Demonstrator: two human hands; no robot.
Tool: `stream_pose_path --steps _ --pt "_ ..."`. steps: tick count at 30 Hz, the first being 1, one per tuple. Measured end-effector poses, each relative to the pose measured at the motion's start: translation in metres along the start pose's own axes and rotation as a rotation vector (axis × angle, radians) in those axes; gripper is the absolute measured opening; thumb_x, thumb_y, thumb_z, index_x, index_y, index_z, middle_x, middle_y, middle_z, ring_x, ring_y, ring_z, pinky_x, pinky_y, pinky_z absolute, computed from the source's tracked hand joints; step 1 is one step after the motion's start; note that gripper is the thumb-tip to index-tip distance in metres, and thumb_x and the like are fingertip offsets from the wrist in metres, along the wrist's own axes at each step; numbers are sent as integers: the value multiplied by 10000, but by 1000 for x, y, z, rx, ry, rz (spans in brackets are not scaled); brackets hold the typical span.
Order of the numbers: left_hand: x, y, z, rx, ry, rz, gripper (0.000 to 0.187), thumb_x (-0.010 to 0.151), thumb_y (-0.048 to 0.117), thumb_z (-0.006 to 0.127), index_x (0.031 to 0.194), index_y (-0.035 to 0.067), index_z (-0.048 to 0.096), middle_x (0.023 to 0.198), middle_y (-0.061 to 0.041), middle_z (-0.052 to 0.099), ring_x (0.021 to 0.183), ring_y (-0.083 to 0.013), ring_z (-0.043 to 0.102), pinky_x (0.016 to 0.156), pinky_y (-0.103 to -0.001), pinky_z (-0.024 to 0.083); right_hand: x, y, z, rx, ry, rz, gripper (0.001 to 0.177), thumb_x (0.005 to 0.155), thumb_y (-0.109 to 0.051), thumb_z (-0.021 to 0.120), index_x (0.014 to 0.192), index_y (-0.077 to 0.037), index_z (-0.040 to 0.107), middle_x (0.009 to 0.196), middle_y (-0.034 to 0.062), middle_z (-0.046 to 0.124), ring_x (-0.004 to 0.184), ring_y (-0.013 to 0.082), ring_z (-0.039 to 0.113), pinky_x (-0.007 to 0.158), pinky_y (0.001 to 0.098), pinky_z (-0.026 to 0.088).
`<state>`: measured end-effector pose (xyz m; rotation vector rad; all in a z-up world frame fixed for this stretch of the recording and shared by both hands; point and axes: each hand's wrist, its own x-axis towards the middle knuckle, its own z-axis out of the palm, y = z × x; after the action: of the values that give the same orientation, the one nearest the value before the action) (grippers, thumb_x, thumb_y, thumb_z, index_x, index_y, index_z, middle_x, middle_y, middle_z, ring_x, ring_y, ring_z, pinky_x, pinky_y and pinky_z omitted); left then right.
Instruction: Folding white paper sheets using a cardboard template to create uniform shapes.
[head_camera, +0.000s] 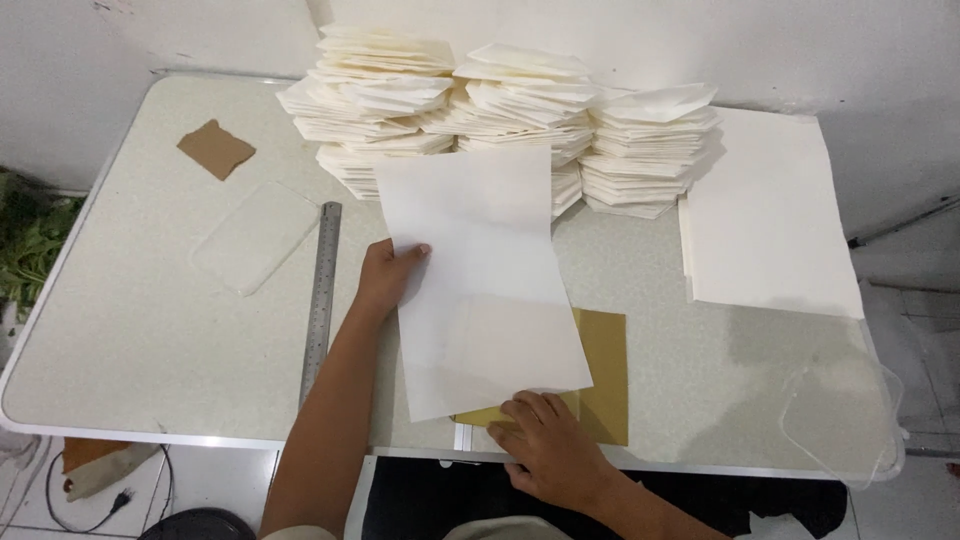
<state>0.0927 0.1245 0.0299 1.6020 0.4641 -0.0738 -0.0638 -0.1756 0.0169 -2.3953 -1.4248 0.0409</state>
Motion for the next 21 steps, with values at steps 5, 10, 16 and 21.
stream_pose_path --steps 5,10,16,21 --pt "-2 -1 -3 -135 77 -12 182 888 217 697 949 50 734 915 -62 741 822 -201 707 718 -338 574 -12 -1 5 -41 176 -76 246 921 -201 694 1114 -49 695 1230 226 609 1252 442 542 1006 538 447" --pt "-6 0 -7 -316 63 26 176 911 186 690 1009 47 734 970 -66 750 890 -227 724 790 -352 595 -23 14 17 61 210 76 307 977 -355 654 1046 -71 748 1296 199 615 1269 398 529 1035 547 428" --pt "-6 -6 -8 -354 39 97 174 913 192 681 997 44 718 969 -56 736 903 -225 717 802 -348 587 -25 44 19 -60 324 185 384 899 -297 639 1197 -55 633 1342 192 601 1291 381 534 1087 535 412" --pt "-21 3 -3 -275 76 167 189 940 200 705 1056 51 718 884 -87 723 788 -206 722 763 -351 602 -23 57 13 -249 315 361 424 819 -222 610 1233 -135 635 1267 115 597 1312 367 547 1085 545 406"
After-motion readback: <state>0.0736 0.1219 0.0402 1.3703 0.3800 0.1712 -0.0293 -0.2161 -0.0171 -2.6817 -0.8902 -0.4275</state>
